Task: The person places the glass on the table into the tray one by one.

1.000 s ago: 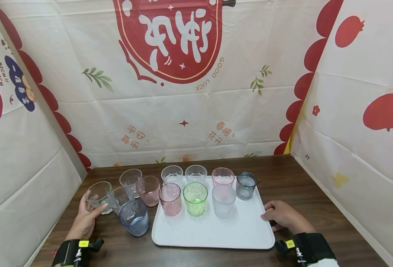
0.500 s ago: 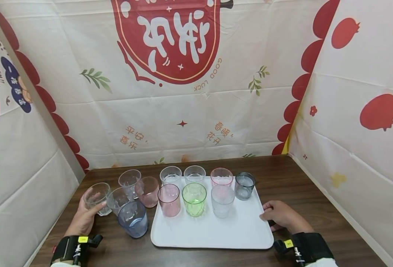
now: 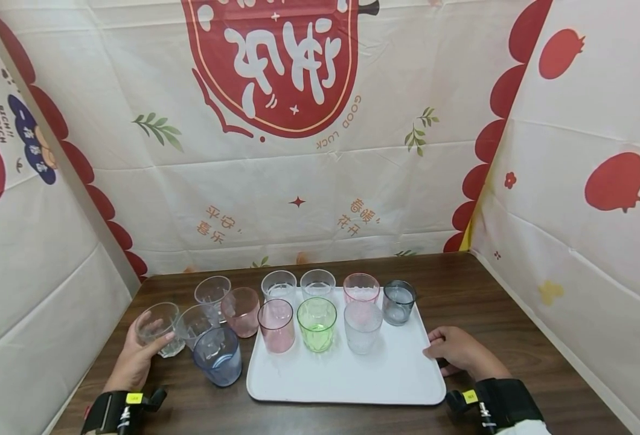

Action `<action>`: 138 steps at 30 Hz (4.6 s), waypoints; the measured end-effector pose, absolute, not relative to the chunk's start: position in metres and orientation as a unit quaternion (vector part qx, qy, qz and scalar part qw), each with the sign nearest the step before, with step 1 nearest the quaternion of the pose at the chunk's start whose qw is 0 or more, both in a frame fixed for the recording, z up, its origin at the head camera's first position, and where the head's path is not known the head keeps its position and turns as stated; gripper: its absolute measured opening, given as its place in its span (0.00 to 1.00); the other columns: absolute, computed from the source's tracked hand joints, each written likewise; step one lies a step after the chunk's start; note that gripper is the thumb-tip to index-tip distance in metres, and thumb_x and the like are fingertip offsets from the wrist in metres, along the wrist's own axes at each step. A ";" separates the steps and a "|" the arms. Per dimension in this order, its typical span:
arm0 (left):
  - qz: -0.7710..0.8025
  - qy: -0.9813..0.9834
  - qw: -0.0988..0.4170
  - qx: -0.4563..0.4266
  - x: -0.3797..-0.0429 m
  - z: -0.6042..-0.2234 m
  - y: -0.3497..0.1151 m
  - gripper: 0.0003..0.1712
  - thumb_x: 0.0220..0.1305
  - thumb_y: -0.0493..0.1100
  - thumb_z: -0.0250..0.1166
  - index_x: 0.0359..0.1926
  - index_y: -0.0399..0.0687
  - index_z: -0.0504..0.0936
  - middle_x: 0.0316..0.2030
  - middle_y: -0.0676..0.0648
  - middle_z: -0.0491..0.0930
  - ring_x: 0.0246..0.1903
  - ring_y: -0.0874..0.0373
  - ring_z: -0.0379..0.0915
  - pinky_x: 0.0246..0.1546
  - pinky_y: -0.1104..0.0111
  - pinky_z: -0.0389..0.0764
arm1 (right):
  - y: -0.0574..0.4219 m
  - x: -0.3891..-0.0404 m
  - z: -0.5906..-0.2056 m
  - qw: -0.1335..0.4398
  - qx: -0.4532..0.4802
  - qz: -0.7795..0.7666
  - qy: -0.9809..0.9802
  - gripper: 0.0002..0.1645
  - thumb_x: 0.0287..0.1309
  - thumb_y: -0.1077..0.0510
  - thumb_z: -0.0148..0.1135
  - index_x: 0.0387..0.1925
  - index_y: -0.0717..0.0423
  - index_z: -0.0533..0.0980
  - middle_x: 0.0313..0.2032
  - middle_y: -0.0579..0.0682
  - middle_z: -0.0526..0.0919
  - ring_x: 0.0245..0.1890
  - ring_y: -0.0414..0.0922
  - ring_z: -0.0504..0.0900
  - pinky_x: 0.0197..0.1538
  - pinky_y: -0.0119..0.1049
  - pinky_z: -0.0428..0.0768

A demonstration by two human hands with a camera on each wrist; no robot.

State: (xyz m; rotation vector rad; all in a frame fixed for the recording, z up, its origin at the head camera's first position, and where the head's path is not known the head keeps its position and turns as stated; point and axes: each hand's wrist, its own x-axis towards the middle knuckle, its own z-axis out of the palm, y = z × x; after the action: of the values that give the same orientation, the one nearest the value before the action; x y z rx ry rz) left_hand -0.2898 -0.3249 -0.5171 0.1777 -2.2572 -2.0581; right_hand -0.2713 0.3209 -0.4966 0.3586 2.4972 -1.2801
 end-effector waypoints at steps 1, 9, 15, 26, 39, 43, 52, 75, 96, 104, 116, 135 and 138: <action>-0.672 -0.737 0.044 0.056 -0.288 -0.517 -0.325 0.58 0.68 0.41 0.66 0.80 0.49 0.30 0.71 0.40 0.50 0.69 0.49 0.48 0.58 0.75 0.60 | 0.321 -0.272 -0.497 0.155 0.126 -0.447 0.872 0.27 0.58 0.59 0.71 0.55 0.69 0.72 0.40 0.58 0.80 0.38 0.50 0.79 0.36 0.42 0.84; -0.666 -0.742 0.058 0.051 -0.273 -0.517 -0.326 0.57 0.68 0.40 0.67 0.79 0.42 0.33 0.66 0.43 0.56 0.58 0.65 0.57 0.49 0.82 0.63 | 0.320 -0.273 -0.499 0.159 0.123 -0.442 0.874 0.27 0.57 0.60 0.71 0.54 0.70 0.72 0.40 0.58 0.80 0.38 0.50 0.80 0.36 0.42 0.84; -0.666 -0.742 0.056 0.049 -0.265 -0.516 -0.326 0.56 0.68 0.41 0.67 0.78 0.42 0.33 0.65 0.43 0.57 0.54 0.70 0.59 0.48 0.84 0.65 | 0.319 -0.273 -0.499 0.157 0.121 -0.444 0.874 0.28 0.58 0.59 0.71 0.54 0.70 0.72 0.41 0.58 0.80 0.38 0.50 0.80 0.36 0.42 0.84; -0.722 -0.685 0.100 -0.010 -0.248 -0.511 -0.328 0.40 0.68 0.31 0.63 0.69 0.59 0.50 0.56 0.54 0.66 0.51 0.72 0.68 0.48 0.81 0.73 | 0.321 -0.273 -0.501 0.157 0.124 -0.445 0.873 0.27 0.57 0.60 0.72 0.54 0.69 0.73 0.40 0.58 0.80 0.38 0.50 0.80 0.36 0.42 0.84; -0.742 -0.659 0.116 -0.040 -0.235 -0.488 -0.321 0.39 0.66 0.26 0.61 0.65 0.64 0.55 0.55 0.58 0.70 0.53 0.71 0.71 0.48 0.79 0.75 | 0.321 -0.272 -0.498 0.155 0.121 -0.446 0.873 0.28 0.58 0.58 0.71 0.55 0.69 0.72 0.40 0.58 0.80 0.38 0.50 0.79 0.36 0.41 0.84; -0.735 -0.666 0.113 -0.051 -0.233 -0.479 -0.315 0.39 0.67 0.26 0.60 0.67 0.64 0.54 0.56 0.59 0.70 0.56 0.68 0.66 0.49 0.80 0.74 | 0.322 -0.272 -0.498 0.155 0.122 -0.445 0.874 0.28 0.58 0.59 0.71 0.55 0.69 0.72 0.41 0.58 0.81 0.38 0.50 0.80 0.36 0.41 0.84; -0.722 -0.678 0.107 -0.090 -0.227 -0.459 -0.300 0.41 0.67 0.25 0.59 0.71 0.61 0.53 0.57 0.57 0.70 0.58 0.64 0.64 0.50 0.78 0.73 | 0.323 -0.274 -0.501 0.155 0.122 -0.445 0.873 0.28 0.58 0.59 0.71 0.55 0.70 0.72 0.41 0.58 0.81 0.38 0.49 0.80 0.36 0.42 0.84; -0.682 -0.712 0.048 -0.162 -0.215 -0.419 -0.232 0.40 0.65 0.27 0.60 0.72 0.56 0.56 0.61 0.49 0.71 0.59 0.62 0.71 0.49 0.67 0.79 | 0.323 -0.272 -0.500 0.158 0.122 -0.448 0.871 0.28 0.58 0.59 0.70 0.56 0.70 0.72 0.41 0.58 0.80 0.38 0.49 0.80 0.36 0.41 0.84; -0.683 -0.711 -0.047 -0.160 -0.224 -0.411 -0.153 0.49 0.59 0.34 0.71 0.74 0.45 0.51 0.67 0.34 0.61 0.59 0.42 0.68 0.45 0.60 0.82 | 0.325 -0.272 -0.501 0.152 0.122 -0.447 0.873 0.28 0.57 0.59 0.71 0.55 0.70 0.72 0.41 0.58 0.80 0.39 0.50 0.80 0.36 0.42 0.84; -0.694 -0.694 -0.088 -0.172 -0.227 -0.415 -0.120 0.50 0.57 0.35 0.73 0.74 0.44 0.53 0.66 0.33 0.61 0.59 0.42 0.68 0.46 0.59 0.81 | 0.324 -0.272 -0.500 0.153 0.126 -0.448 0.872 0.28 0.57 0.59 0.71 0.55 0.69 0.72 0.41 0.58 0.80 0.39 0.50 0.79 0.36 0.41 0.84; -0.711 -0.659 -0.131 -0.208 -0.232 -0.427 -0.064 0.51 0.55 0.36 0.76 0.73 0.46 0.55 0.64 0.33 0.64 0.59 0.41 0.69 0.49 0.62 0.80 | 0.323 -0.269 -0.499 0.146 0.132 -0.449 0.872 0.27 0.58 0.59 0.70 0.55 0.68 0.72 0.41 0.57 0.81 0.38 0.50 0.79 0.36 0.41 0.84; -0.686 -0.671 -0.161 -0.231 -0.231 -0.450 0.032 0.50 0.51 0.37 0.79 0.71 0.49 0.61 0.60 0.40 0.71 0.59 0.46 0.70 0.53 0.65 0.75 | 0.325 -0.271 -0.502 0.148 0.138 -0.454 0.868 0.26 0.59 0.58 0.70 0.55 0.66 0.74 0.41 0.57 0.81 0.38 0.51 0.80 0.36 0.41 0.83; -0.679 -0.676 -0.164 -0.234 -0.233 -0.454 0.046 0.50 0.51 0.40 0.79 0.71 0.53 0.61 0.62 0.42 0.71 0.61 0.48 0.69 0.57 0.64 0.73 | 0.323 -0.270 -0.504 0.140 0.134 -0.452 0.871 0.25 0.59 0.58 0.70 0.54 0.66 0.75 0.41 0.57 0.81 0.38 0.51 0.80 0.35 0.42 0.83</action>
State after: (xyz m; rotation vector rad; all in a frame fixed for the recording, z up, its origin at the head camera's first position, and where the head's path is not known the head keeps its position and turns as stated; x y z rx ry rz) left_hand -0.2325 0.0460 -0.4543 -0.8221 -2.3784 -2.3901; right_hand -0.2704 0.3233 -0.5037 0.3877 2.5156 -1.3061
